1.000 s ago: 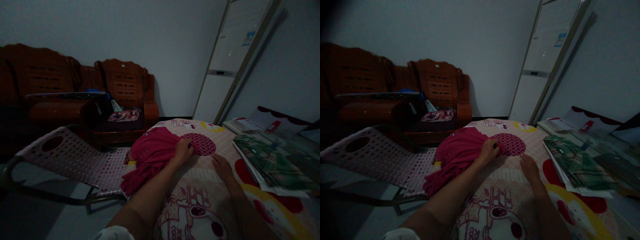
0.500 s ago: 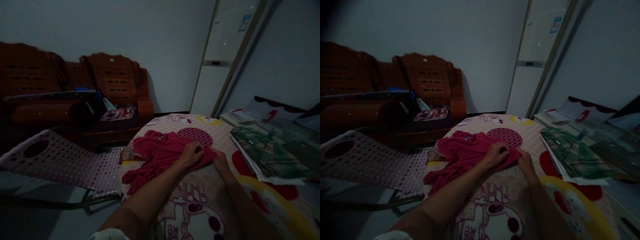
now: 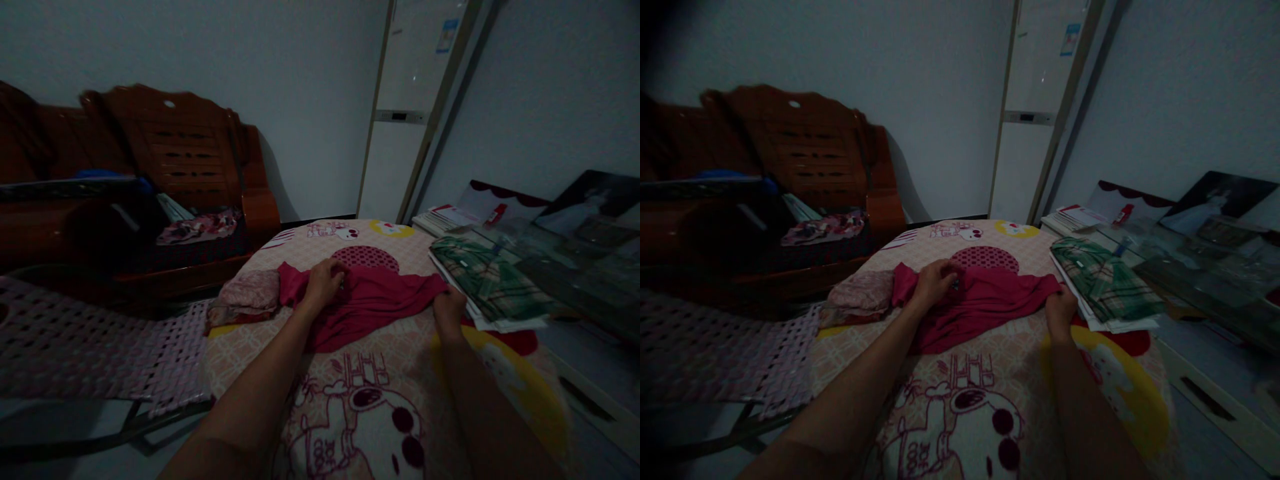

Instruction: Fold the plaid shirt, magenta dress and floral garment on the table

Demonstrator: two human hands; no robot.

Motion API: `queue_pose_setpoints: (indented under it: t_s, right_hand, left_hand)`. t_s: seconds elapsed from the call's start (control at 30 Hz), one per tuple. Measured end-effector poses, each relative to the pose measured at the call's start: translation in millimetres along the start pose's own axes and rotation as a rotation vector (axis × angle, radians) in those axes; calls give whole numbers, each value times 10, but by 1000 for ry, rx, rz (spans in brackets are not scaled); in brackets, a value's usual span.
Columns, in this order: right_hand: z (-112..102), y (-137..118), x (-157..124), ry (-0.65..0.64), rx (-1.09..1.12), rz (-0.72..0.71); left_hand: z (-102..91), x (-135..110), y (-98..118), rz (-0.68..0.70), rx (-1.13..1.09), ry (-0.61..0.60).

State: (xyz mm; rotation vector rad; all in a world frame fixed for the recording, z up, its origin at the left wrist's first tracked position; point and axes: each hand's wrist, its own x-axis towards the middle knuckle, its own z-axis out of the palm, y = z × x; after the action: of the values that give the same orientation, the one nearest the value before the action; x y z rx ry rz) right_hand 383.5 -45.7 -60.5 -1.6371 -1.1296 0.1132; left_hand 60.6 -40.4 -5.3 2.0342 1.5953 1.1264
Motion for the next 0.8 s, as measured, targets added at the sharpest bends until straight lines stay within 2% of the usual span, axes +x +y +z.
queue_pose_setpoints:
  t_s: [0.1, 0.2, 0.3, 0.4, 0.5, 0.6, 0.67, 0.8]
  right_hand:
    - [28, -232, -90, 4, -34, -70]
    - [77, -435, -212, -81, 82, -164]
    - [122, -560, -328, -219, 168, -285]
    - [154, -622, -410, -396, 193, -465]
    - [182, -637, -476, -641, 110, -655]
    - [208, -617, -539, -846, -25, -762]
    - [225, -595, -570, -865, -94, -794]
    - [277, -543, -594, -780, -152, -823]
  left_hand:
    - [-164, 32, -164, -111, 138, 16]
    - [-266, 35, -310, -128, 259, -90]
    - [-285, 34, -420, -78, 360, -246]
    - [-246, 30, -483, -69, 433, -305]
    - [-204, 14, -486, -74, 478, -288]
    - [-193, -5, -440, -108, 497, -254]
    - [-200, -5, -409, -150, 478, -206]
    - [-219, 45, -397, -185, 329, -100]
